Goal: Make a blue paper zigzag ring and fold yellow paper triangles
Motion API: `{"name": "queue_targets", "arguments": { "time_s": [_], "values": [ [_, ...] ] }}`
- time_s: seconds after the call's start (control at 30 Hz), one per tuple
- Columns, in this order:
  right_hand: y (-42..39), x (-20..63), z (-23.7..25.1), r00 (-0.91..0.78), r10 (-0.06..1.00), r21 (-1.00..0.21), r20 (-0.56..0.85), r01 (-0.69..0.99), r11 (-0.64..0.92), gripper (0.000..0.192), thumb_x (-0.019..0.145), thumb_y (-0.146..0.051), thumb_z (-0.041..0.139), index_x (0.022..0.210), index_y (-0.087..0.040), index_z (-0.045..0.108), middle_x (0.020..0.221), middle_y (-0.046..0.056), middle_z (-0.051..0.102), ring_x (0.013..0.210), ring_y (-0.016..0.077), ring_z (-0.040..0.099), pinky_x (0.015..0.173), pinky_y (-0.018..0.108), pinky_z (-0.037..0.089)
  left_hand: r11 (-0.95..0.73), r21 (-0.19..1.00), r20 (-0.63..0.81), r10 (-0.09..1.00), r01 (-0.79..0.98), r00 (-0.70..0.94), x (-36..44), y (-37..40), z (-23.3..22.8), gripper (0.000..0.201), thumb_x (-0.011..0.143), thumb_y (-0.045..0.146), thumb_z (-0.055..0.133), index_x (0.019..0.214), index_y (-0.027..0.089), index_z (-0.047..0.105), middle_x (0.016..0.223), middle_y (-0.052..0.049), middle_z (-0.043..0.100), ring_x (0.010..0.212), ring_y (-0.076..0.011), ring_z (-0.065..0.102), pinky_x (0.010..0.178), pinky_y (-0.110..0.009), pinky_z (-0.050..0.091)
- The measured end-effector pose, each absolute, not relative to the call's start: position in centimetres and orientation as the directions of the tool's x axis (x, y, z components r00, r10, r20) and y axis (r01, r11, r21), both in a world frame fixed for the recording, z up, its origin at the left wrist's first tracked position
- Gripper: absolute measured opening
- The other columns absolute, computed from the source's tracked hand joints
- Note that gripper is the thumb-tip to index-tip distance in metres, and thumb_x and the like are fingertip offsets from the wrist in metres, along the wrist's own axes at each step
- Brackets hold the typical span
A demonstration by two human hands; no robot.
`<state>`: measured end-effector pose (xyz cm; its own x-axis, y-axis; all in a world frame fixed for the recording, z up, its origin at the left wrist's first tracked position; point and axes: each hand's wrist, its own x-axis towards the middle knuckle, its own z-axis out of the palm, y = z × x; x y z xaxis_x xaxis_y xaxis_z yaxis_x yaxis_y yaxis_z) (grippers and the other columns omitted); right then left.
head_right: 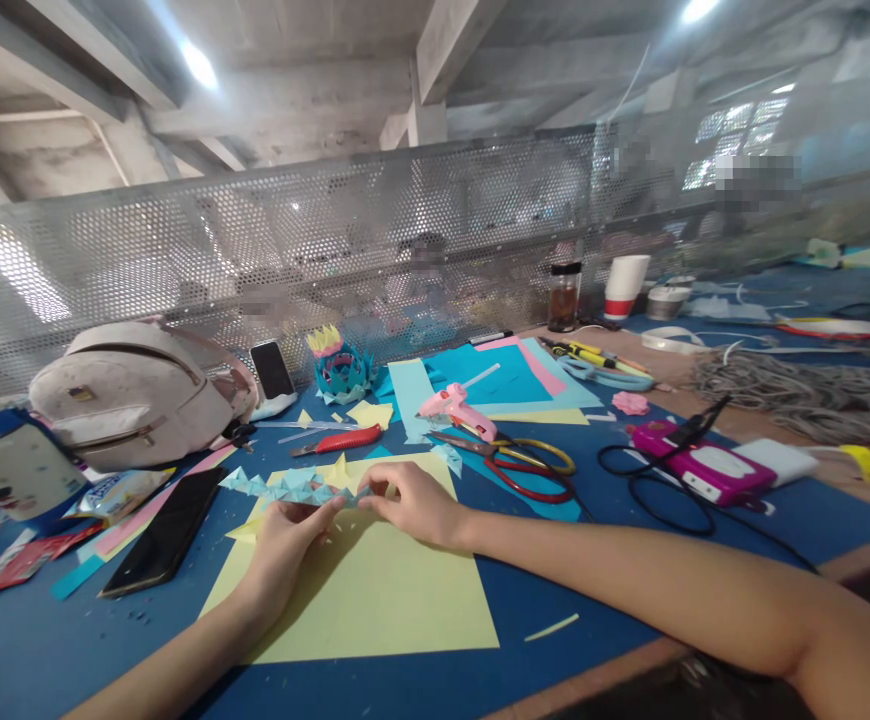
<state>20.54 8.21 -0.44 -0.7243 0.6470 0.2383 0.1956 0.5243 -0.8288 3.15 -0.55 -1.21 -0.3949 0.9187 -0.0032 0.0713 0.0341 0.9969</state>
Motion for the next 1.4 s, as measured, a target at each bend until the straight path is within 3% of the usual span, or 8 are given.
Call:
{"name": "queue_targets", "arguments": {
  "time_s": [0.13,0.33,0.43,0.6,0.8,1.03,1.17,1.4],
  "values": [
    [8.2,20.6,-0.5,-0.726,0.645,-0.836,0.240,0.183,0.518,0.016,0.089,-0.031,0.063,0.090,-0.016,0.067,0.080,0.001,0.061,0.063,0.0111,0.050,0.056,0.022,0.039,0.022,0.996,0.014,0.923,0.088,-0.385,3.0,-0.5,-1.2,0.044,0.061,0.055,0.083,0.070,0.014,0.068,0.047,0.004,0.053,0.045,-0.0090,0.044,0.048,-0.020,0.032],
    [8.1,20.5,-0.4,-0.744,0.609,-0.883,0.276,0.054,0.467,0.022,0.088,-0.038,0.067,0.085,-0.016,0.067,0.080,0.001,0.063,0.066,0.0112,0.052,0.058,0.021,0.041,0.080,0.979,-0.017,0.947,0.185,-0.320,3.2,-0.7,-1.0,0.045,0.062,0.054,0.083,0.053,0.014,0.065,0.041,0.003,0.049,0.040,-0.0072,0.037,0.044,-0.021,0.023],
    [8.0,20.5,-0.5,-0.736,0.617,-0.877,0.279,0.067,0.477,0.017,0.085,-0.032,0.070,0.082,-0.015,0.067,0.078,0.000,0.063,0.065,0.0108,0.052,0.057,0.020,0.040,0.058,0.979,0.004,0.952,0.194,-0.306,3.3,-0.7,-1.2,0.047,0.063,0.052,0.083,0.045,0.015,0.059,0.039,0.003,0.047,0.039,-0.0069,0.035,0.043,-0.021,0.023],
    [7.9,20.6,-0.5,-0.732,0.618,-0.830,0.288,0.131,0.542,0.007,0.085,-0.021,0.065,0.082,-0.016,0.068,0.079,0.000,0.063,0.062,0.0094,0.050,0.057,0.020,0.037,0.042,0.980,0.017,0.955,0.192,-0.297,3.2,-0.6,-1.7,0.042,0.065,0.054,0.082,0.058,0.015,0.068,0.042,0.003,0.051,0.040,-0.0079,0.039,0.043,-0.021,0.025],
    [8.2,20.6,-0.6,-0.721,0.629,-0.851,0.289,0.106,0.514,0.015,0.088,-0.032,0.066,0.086,-0.017,0.069,0.083,0.001,0.065,0.067,0.0111,0.053,0.058,0.021,0.039,0.065,0.979,0.002,0.945,0.191,-0.328,3.0,-0.6,-1.5,0.051,0.067,0.057,0.079,0.045,0.015,0.058,0.041,0.001,0.051,0.040,-0.0076,0.040,0.044,-0.021,0.025],
    [8.4,20.5,-0.6,-0.695,0.674,-0.860,0.250,0.161,0.485,0.017,0.085,-0.033,0.068,0.082,-0.016,0.068,0.075,0.000,0.063,0.063,0.0117,0.052,0.057,0.022,0.039,0.039,0.992,0.009,0.926,0.120,-0.378,3.2,-1.1,-0.3,0.045,0.066,0.054,0.080,0.055,0.015,0.060,0.043,0.005,0.048,0.044,-0.0073,0.041,0.047,-0.020,0.031],
    [8.6,20.6,-0.4,-0.703,0.672,-0.866,0.235,0.162,0.473,0.016,0.085,-0.031,0.067,0.080,-0.016,0.067,0.075,0.001,0.064,0.065,0.0130,0.053,0.059,0.023,0.040,-0.042,0.999,0.047,0.951,0.025,-0.306,3.5,-1.3,-0.4,0.043,0.069,0.049,0.080,0.094,0.016,0.067,0.060,0.004,0.058,0.049,-0.0092,0.050,0.050,-0.021,0.041],
    [9.5,21.1,0.2,-0.708,0.630,-0.863,0.320,0.057,0.503,0.027,0.093,-0.040,0.058,0.092,-0.017,0.070,0.092,0.005,0.068,0.084,0.0185,0.060,0.067,0.026,0.043,-0.211,0.953,0.240,0.964,0.219,-0.117,4.2,-2.0,-0.1,0.026,0.077,0.033,0.074,0.100,0.023,0.066,0.105,-0.007,0.067,0.081,-0.0178,0.065,0.069,-0.029,0.053]
  ]
}}
